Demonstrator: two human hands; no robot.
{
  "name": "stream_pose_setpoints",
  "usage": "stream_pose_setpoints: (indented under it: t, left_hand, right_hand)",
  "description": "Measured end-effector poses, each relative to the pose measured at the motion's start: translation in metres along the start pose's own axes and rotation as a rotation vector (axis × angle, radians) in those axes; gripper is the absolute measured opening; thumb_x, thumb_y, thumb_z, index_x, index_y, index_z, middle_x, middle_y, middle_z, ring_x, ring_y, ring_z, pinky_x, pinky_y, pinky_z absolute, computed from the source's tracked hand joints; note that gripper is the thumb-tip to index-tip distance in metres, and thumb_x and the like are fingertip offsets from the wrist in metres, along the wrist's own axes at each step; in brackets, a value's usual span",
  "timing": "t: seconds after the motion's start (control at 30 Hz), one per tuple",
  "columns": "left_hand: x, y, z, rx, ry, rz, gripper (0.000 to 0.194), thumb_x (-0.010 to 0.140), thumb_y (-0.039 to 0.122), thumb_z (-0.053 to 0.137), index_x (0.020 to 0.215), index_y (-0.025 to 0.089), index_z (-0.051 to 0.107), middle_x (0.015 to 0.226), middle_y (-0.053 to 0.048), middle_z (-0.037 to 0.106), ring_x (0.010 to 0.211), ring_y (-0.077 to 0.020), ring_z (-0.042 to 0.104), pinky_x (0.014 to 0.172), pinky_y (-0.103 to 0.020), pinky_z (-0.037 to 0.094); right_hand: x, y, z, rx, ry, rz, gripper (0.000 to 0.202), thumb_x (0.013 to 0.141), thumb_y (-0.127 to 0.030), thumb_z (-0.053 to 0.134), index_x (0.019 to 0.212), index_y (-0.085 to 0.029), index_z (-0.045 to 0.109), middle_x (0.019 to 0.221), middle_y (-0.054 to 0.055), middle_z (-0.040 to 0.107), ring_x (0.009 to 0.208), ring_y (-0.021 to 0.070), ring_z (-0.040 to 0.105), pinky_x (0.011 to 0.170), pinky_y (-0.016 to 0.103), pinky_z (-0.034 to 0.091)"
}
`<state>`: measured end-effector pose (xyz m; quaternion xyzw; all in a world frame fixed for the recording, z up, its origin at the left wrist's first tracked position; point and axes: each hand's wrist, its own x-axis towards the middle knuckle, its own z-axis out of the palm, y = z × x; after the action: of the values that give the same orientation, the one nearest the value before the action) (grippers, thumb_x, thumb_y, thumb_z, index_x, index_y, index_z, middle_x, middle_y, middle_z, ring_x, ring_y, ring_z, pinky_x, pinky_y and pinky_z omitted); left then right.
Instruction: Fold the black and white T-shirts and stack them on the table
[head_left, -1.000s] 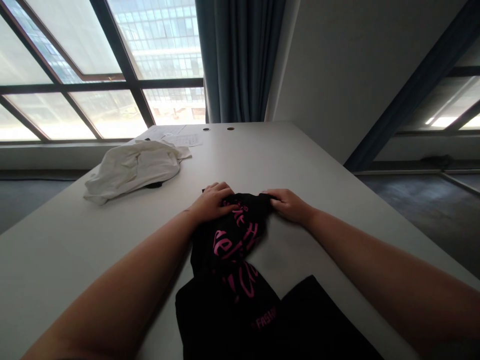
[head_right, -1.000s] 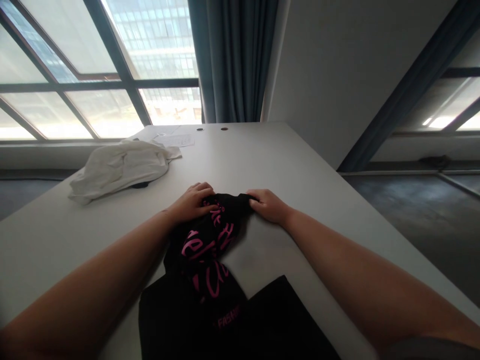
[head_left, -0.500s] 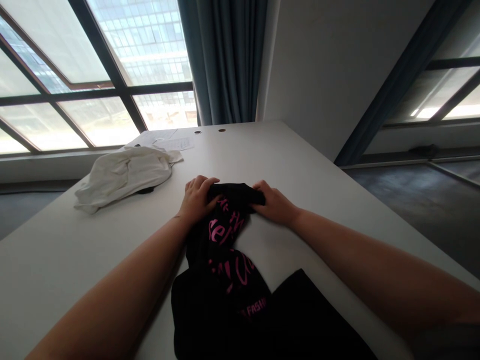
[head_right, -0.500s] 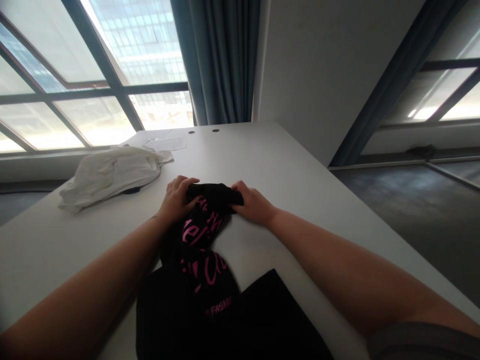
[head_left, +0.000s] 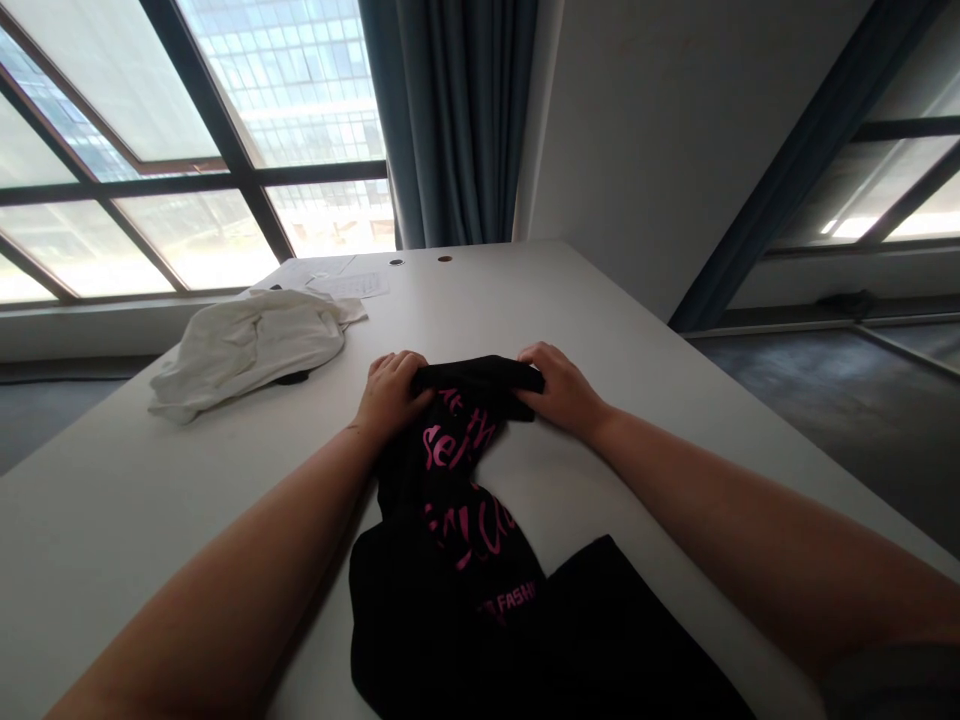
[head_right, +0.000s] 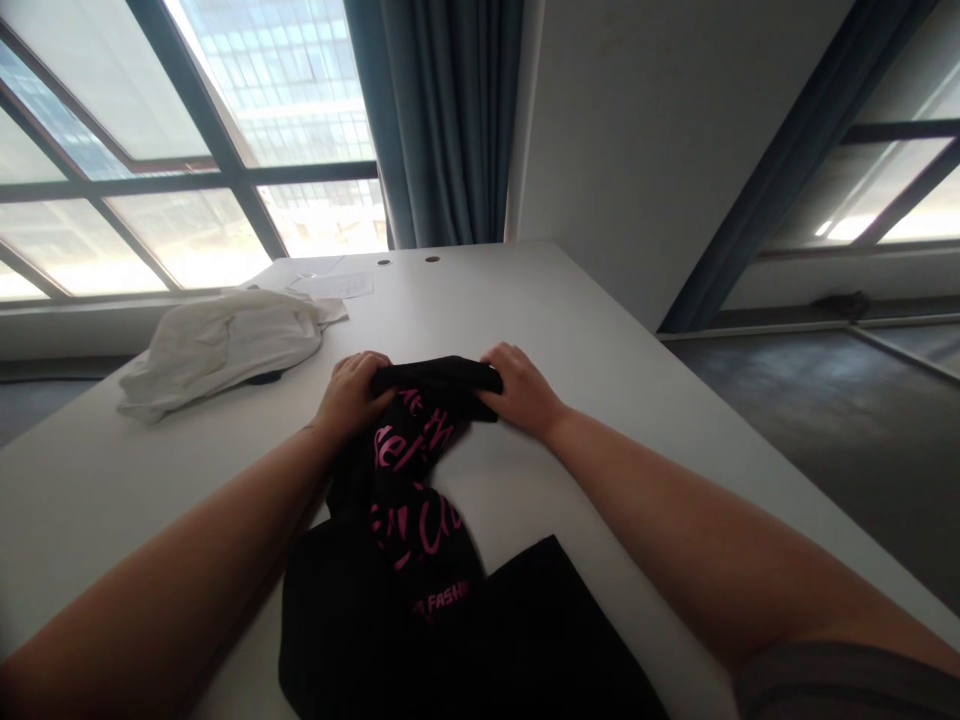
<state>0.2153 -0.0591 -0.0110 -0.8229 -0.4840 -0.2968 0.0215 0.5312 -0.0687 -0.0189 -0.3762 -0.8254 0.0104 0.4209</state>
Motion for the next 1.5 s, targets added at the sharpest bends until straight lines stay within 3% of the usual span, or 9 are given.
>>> stream_pose_setpoints:
  t: [0.1, 0.3, 0.53, 0.67, 0.8, 1.0, 1.13, 1.33, 1.5]
  left_hand:
    - [0.001, 0.002, -0.005, -0.085, -0.073, 0.107, 0.018, 0.083, 0.022, 0.062, 0.1, 0.023, 0.068, 0.115, -0.008, 0.073, 0.112, -0.0274, 0.066, 0.111, -0.047, 0.045]
    - [0.006, 0.006, -0.004, -0.272, -0.477, 0.355, 0.032, 0.09, 0.032, 0.059, 0.115, 0.026, 0.078, 0.137, -0.009, 0.071, 0.128, -0.03, 0.064, 0.116, -0.047, 0.044]
    - [0.003, 0.011, 0.0, 0.005, -0.33, 0.248, 0.029, 0.086, 0.032, 0.065, 0.114, 0.024, 0.072, 0.118, -0.01, 0.072, 0.11, -0.0317, 0.066, 0.104, -0.05, 0.046]
    - [0.001, 0.016, -0.003, 0.151, -0.219, 0.139, 0.041, 0.08, 0.026, 0.07, 0.121, 0.026, 0.068, 0.117, -0.009, 0.069, 0.111, -0.0331, 0.065, 0.104, -0.05, 0.042]
    - [0.001, 0.017, -0.004, 0.238, -0.191, 0.087, 0.026, 0.085, 0.024, 0.064, 0.109, 0.027, 0.072, 0.107, -0.009, 0.07, 0.104, -0.0331, 0.064, 0.099, -0.052, 0.041]
    - [0.003, 0.011, -0.008, 0.27, -0.155, 0.032, 0.025, 0.079, 0.025, 0.069, 0.103, 0.025, 0.074, 0.107, -0.011, 0.07, 0.106, -0.0353, 0.063, 0.099, -0.053, 0.04]
    - [0.007, -0.001, -0.016, 0.303, -0.139, 0.014, 0.021, 0.078, 0.026, 0.068, 0.098, 0.024, 0.075, 0.103, -0.01, 0.07, 0.103, -0.0336, 0.065, 0.1, -0.053, 0.041]
    - [0.006, -0.039, -0.029, 0.294, -0.202, 0.081, 0.021, 0.083, 0.033, 0.068, 0.099, 0.027, 0.079, 0.123, -0.007, 0.073, 0.112, -0.0326, 0.065, 0.1, -0.049, 0.047]
    - [0.001, -0.054, -0.03, 0.331, -0.062, -0.03, 0.035, 0.09, 0.038, 0.064, 0.12, 0.024, 0.074, 0.13, -0.009, 0.074, 0.117, -0.0351, 0.068, 0.111, -0.052, 0.043]
  right_hand:
    - [0.0, -0.009, 0.002, -0.018, 0.048, -0.044, 0.02, 0.08, -0.008, 0.06, 0.087, -0.025, 0.055, 0.116, 0.012, 0.068, 0.11, 0.0308, 0.061, 0.1, 0.051, 0.05]
    - [-0.002, -0.019, 0.011, 0.032, -0.28, -0.21, 0.031, 0.081, -0.007, 0.059, 0.107, -0.021, 0.068, 0.122, 0.013, 0.074, 0.122, 0.0291, 0.066, 0.114, 0.056, 0.049]
    - [0.0, -0.03, 0.002, 0.072, -0.229, -0.348, 0.024, 0.087, -0.014, 0.059, 0.107, -0.023, 0.07, 0.115, 0.01, 0.078, 0.128, 0.028, 0.067, 0.123, 0.061, 0.04]
    - [-0.001, -0.051, -0.001, 0.077, -0.255, -0.513, 0.009, 0.095, -0.023, 0.058, 0.098, -0.022, 0.066, 0.114, 0.014, 0.076, 0.106, 0.0265, 0.072, 0.102, 0.052, 0.056]
    - [-0.001, -0.069, -0.003, 0.075, -0.362, -0.6, 0.025, 0.105, -0.039, 0.053, 0.09, -0.021, 0.061, 0.106, 0.015, 0.074, 0.092, 0.0256, 0.069, 0.087, 0.044, 0.054]
    - [-0.006, -0.06, 0.004, 0.066, -0.43, -0.228, 0.016, 0.103, -0.032, 0.051, 0.097, -0.022, 0.061, 0.072, 0.001, 0.064, 0.065, 0.0174, 0.056, 0.067, 0.031, 0.039]
    - [-0.005, -0.046, 0.006, 0.007, -0.451, -0.029, 0.015, 0.101, -0.036, 0.055, 0.1, -0.022, 0.062, 0.075, 0.0, 0.064, 0.066, 0.0176, 0.054, 0.067, 0.03, 0.037]
    - [0.003, -0.043, 0.003, -0.061, -0.519, -0.045, 0.023, 0.1, -0.041, 0.059, 0.092, -0.02, 0.066, 0.081, 0.006, 0.064, 0.079, 0.0226, 0.059, 0.082, 0.036, 0.045]
    - [0.004, -0.039, 0.002, -0.262, -0.445, -0.048, 0.028, 0.098, -0.045, 0.065, 0.084, -0.021, 0.065, 0.088, 0.011, 0.068, 0.104, 0.034, 0.062, 0.104, 0.054, 0.043]
